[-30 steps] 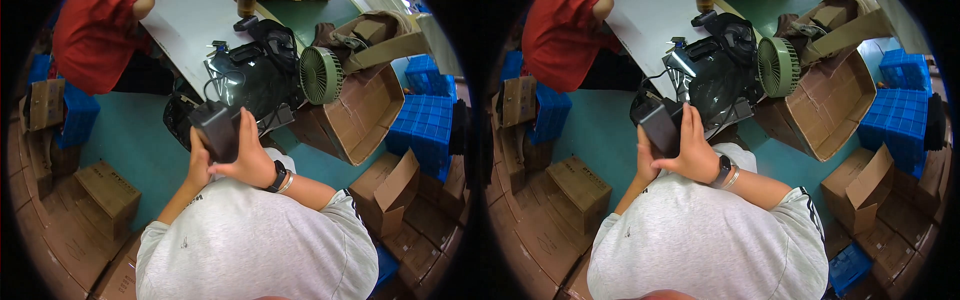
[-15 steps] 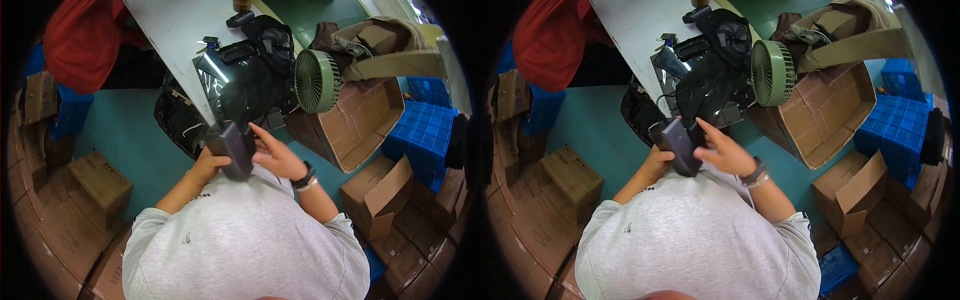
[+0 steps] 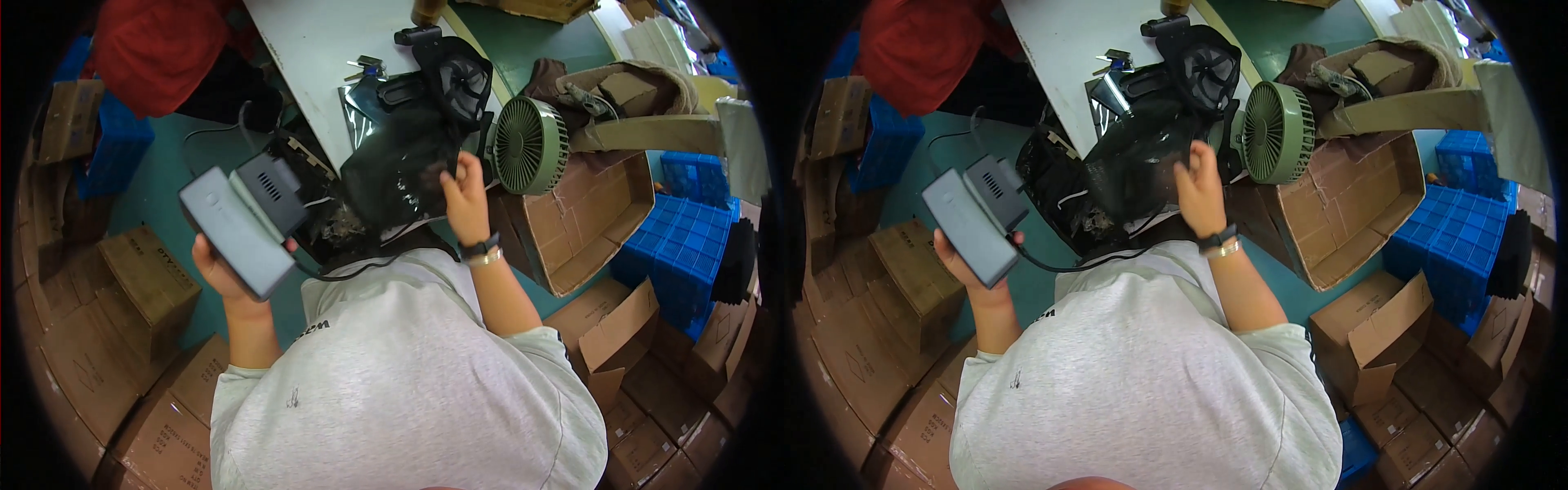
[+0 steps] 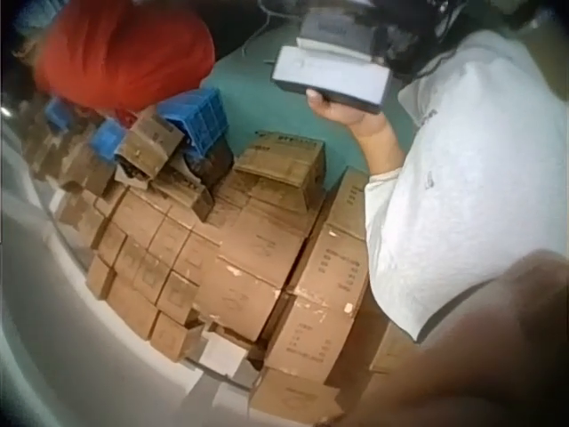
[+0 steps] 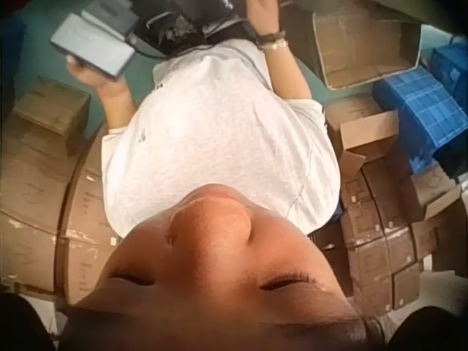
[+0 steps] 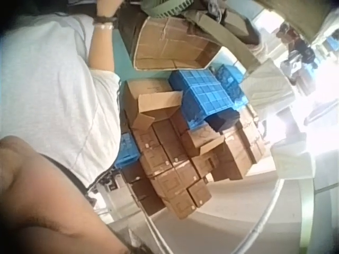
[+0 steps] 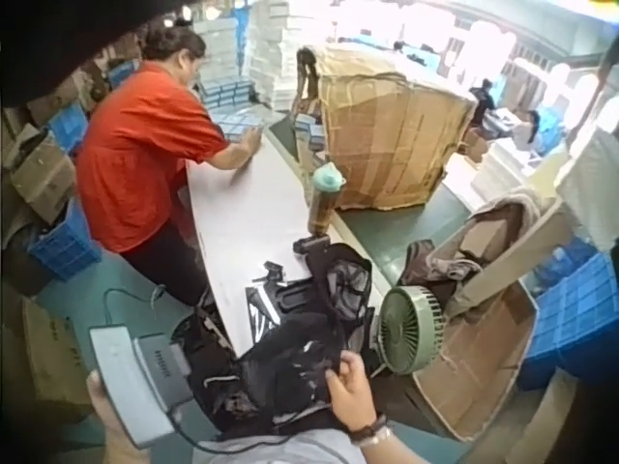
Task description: Packaging electronic components into white gift boxes and applying black foam inserts on an assembly line.
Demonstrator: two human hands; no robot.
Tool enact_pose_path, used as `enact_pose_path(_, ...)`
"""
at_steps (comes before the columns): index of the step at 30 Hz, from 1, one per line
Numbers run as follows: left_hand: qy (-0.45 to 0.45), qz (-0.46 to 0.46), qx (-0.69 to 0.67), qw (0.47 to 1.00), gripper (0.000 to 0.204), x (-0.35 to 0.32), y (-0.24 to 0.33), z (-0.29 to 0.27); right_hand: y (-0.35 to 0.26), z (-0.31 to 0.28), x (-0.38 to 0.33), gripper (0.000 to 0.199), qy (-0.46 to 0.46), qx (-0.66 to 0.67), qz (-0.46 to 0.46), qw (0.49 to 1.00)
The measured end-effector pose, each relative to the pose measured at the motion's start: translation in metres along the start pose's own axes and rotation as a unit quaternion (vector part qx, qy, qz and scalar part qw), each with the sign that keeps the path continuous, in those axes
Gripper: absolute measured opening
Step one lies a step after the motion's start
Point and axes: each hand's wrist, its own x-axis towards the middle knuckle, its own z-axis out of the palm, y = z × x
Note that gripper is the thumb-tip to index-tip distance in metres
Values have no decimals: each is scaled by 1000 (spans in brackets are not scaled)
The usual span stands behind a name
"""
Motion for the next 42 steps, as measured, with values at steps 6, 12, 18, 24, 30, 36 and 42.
enact_pose_path(6,107,-137,-6,985,36,11,-51,-13,45,8,-49,18,-78,-325,161,929)
enact_pose_path(12,51,-202,-19,978,41,-1,-71,-44,-52,28,17,36,-124,-431,-276,850)
enact_pose_path(18,-9,-193,-40,980,70,0,-69,-32,2,55,112,24,-318,-749,-123,568)
enact_pose_path(24,-85,-219,-1,972,82,-2,-51,24,-45,36,89,21,-9,-212,100,972)
enact_pose_path(30,40,-345,71,935,35,55,-108,0,-38,23,55,22,51,-141,220,964)
enact_pose_path(36,84,-353,112,925,33,86,-125,-11,-18,1,29,24,-134,-540,-94,825)
enact_pose_path(42,29,-258,24,965,27,138,-143,-30,-31,-12,18,18,-148,-508,94,844)
